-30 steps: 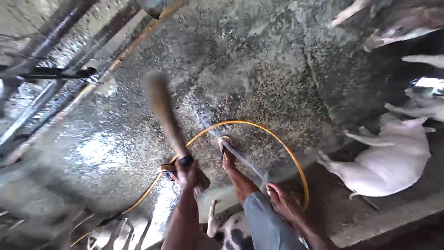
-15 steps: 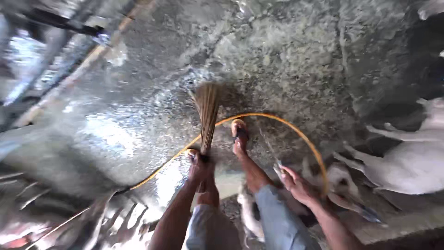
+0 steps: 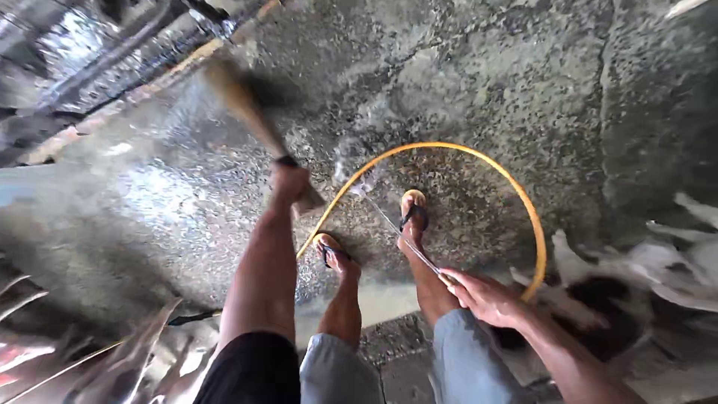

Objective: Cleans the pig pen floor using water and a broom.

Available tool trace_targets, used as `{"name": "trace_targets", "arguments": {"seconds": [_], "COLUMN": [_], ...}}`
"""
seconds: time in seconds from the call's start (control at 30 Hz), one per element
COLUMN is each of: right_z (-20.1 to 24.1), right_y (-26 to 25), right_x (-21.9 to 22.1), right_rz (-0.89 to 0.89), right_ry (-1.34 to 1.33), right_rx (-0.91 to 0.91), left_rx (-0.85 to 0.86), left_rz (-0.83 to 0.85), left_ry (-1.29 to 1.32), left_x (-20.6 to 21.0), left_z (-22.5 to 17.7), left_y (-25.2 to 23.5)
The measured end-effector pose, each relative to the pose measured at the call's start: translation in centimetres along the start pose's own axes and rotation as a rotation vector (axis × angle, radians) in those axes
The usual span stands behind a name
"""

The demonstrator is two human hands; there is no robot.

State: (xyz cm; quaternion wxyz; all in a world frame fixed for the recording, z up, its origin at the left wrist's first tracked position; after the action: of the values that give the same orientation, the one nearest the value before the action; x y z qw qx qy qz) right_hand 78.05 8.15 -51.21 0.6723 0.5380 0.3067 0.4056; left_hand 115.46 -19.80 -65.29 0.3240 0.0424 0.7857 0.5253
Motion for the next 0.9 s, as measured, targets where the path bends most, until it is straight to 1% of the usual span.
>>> {"name": "trace_targets", "arguments": {"seconds": [0.03,0.07,0.1,0.13,0.17,0.2,0.23,0.27,0.33,0.4,0.43,0.47,0.5,0.53,0.57,0.6,0.67,0.7,0.73,0.77,0.8,0.83,0.9], "right_z": [0.1,0.4,0.9,1.5,1.7,1.6,1.2,0.4,-2.2,-5.1,-6.2,-7.0,-7.6,-8.1,-8.7,-9.5,-11.3,-12.0,-12.4,-12.6,-12.6,-12.3,-11.5], "right_y": [0.6,1.3,1.9,2.8,3.9,4.8,5.6,6.2,6.5,6.3,6.2,6.1,6.1,6.1,6.0,6.0,6.3,6.8,7.4,8.0,8.6,9.1,9.2], "right_x": [0.1,0.1,-0.3,-0.5,-0.5,-0.5,-0.2,0.3,1.1,1.5,1.6,1.7,1.9,2.1,2.4,2.8,3.6,3.9,3.7,3.2,2.3,1.4,-0.4], "right_rz": [-0.03,-0.071,-0.128,-0.175,-0.217,-0.253,-0.289,-0.322,-0.392,-0.466,-0.49,-0.495,-0.49,-0.484,-0.482,-0.491,-0.53,-0.555,-0.584,-0.611,-0.618,-0.608,-0.543], "right_ry": [-0.026,-0.083,-0.16,-0.245,-0.327,-0.399,-0.456,-0.495,-0.538,-0.576,-0.595,-0.606,-0.614,-0.619,-0.629,-0.641,-0.684,-0.716,-0.745,-0.767,-0.774,-0.755,-0.692], "right_rx": [0.009,0.02,0.018,0.017,0.023,0.038,0.059,0.084,0.151,0.194,0.208,0.22,0.233,0.245,0.256,0.27,0.306,0.314,0.302,0.283,0.253,0.218,0.141], "left_rx": [0.039,0.09,0.169,0.247,0.305,0.333,0.328,0.283,0.142,0.044,-0.011,-0.073,-0.124,-0.139,-0.132,-0.113,-0.073,-0.041,-0.016,0.01,0.033,0.046,0.071], "left_rz": [0.12,0.227,0.305,0.362,0.394,0.405,0.395,0.365,0.241,0.079,0.007,-0.06,-0.105,-0.118,-0.081,0.013,0.338,0.497,0.606,0.657,0.657,0.62,0.45], "left_ry": [-0.191,-0.334,-0.443,-0.511,-0.548,-0.583,-0.601,-0.603,-0.525,-0.273,-0.086,0.097,0.256,0.364,0.384,0.291,-0.065,-0.23,-0.363,-0.445,-0.477,-0.476,-0.454], "left_x": [4.0,7.0,8.6,8.9,8.5,7.3,5.4,3.1,-2.4,-7.0,-8.0,-7.9,-6.3,-3.2,1.4,7.0,18.9,23.2,25.8,26.5,25.8,24.0,17.8], "left_z": [-2.7,-4.5,-6.0,-7.1,-7.1,-6.2,-4.2,-1.2,5.1,10.5,12.4,13.6,14.0,13.5,12.2,10.6,7.3,6.0,5.2,4.6,4.1,4.3,6.2], "left_y": [1.3,3.6,5.9,8.1,10.4,12.3,13.8,15.1,16.6,16.4,15.9,15.2,14.3,13.4,12.8,13.2,17.2,19.8,21.6,22.6,22.9,22.9,22.4]}}
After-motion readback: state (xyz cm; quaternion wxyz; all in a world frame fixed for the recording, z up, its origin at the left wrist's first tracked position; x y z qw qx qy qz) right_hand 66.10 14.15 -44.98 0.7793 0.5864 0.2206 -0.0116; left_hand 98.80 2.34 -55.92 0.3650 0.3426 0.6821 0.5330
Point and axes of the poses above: each hand's wrist, its own y-axis away from the middle knuckle, its own x-axis out of the palm, z = x × y, the point moved 9 cm from there along -y, towards the middle knuckle, and after that the axes turned 3 degrees about y, right-handed, at the moved point
